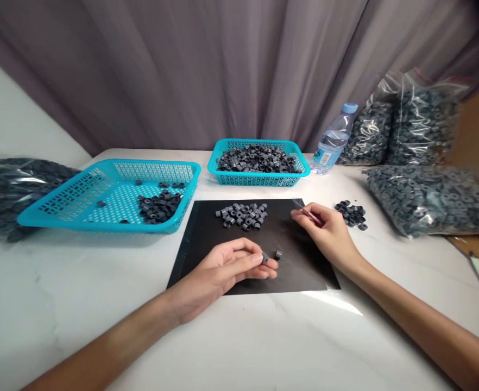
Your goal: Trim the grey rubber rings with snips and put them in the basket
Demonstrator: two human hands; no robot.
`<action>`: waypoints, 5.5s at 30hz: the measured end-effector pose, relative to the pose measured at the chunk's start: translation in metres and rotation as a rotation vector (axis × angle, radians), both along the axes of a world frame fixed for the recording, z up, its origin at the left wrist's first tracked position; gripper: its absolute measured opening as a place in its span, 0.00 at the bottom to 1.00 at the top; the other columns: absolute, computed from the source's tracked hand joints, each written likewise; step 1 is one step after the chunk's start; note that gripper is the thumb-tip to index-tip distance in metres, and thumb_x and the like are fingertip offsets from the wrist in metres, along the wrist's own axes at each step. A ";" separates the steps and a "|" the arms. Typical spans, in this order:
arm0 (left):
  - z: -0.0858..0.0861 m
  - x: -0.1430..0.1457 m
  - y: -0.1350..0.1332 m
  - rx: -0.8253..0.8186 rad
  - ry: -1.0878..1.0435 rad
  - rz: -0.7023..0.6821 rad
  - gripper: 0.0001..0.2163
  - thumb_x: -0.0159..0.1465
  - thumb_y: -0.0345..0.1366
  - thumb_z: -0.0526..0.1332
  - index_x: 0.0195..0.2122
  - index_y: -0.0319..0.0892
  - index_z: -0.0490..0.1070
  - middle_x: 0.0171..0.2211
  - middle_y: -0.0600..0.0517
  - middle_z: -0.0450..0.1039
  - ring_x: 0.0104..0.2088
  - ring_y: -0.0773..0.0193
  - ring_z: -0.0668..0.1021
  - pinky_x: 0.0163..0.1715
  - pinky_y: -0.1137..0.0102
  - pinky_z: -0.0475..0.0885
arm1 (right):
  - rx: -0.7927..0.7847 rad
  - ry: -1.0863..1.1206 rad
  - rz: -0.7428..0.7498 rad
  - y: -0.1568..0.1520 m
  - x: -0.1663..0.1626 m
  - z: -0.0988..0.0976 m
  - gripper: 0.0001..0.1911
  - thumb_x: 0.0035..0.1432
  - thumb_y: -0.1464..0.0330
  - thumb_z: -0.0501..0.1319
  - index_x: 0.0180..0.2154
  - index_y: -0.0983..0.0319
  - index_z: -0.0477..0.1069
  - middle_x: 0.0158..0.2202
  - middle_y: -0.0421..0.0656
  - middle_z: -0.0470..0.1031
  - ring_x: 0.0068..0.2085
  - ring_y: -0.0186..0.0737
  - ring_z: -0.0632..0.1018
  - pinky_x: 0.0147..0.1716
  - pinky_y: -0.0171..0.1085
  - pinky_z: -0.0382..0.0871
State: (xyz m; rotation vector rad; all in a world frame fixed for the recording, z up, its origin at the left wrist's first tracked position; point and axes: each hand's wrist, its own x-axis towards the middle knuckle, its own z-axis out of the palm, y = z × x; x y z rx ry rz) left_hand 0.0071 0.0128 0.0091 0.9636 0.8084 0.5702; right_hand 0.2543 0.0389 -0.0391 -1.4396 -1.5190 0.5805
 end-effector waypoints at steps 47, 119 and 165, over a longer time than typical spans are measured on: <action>-0.005 -0.005 -0.007 0.949 0.364 0.014 0.07 0.62 0.40 0.72 0.39 0.44 0.84 0.32 0.51 0.79 0.31 0.63 0.79 0.34 0.71 0.72 | -0.124 -0.222 0.479 -0.004 0.000 0.008 0.08 0.66 0.63 0.59 0.35 0.59 0.72 0.29 0.37 0.73 0.29 0.36 0.70 0.30 0.35 0.60; -0.007 -0.002 0.000 0.182 -0.054 0.091 0.12 0.65 0.41 0.71 0.45 0.39 0.83 0.33 0.48 0.84 0.32 0.66 0.83 0.35 0.74 0.73 | -0.093 0.181 0.362 -0.029 -0.036 0.007 0.20 0.73 0.52 0.51 0.38 0.59 0.70 0.32 0.40 0.69 0.34 0.38 0.68 0.35 0.36 0.62; -0.018 -0.003 0.007 0.273 0.018 0.064 0.13 0.63 0.42 0.72 0.41 0.36 0.82 0.33 0.45 0.86 0.33 0.61 0.86 0.35 0.72 0.79 | -0.129 0.238 0.531 -0.043 -0.041 0.015 0.13 0.64 0.56 0.65 0.42 0.59 0.73 0.27 0.36 0.64 0.27 0.33 0.63 0.26 0.34 0.60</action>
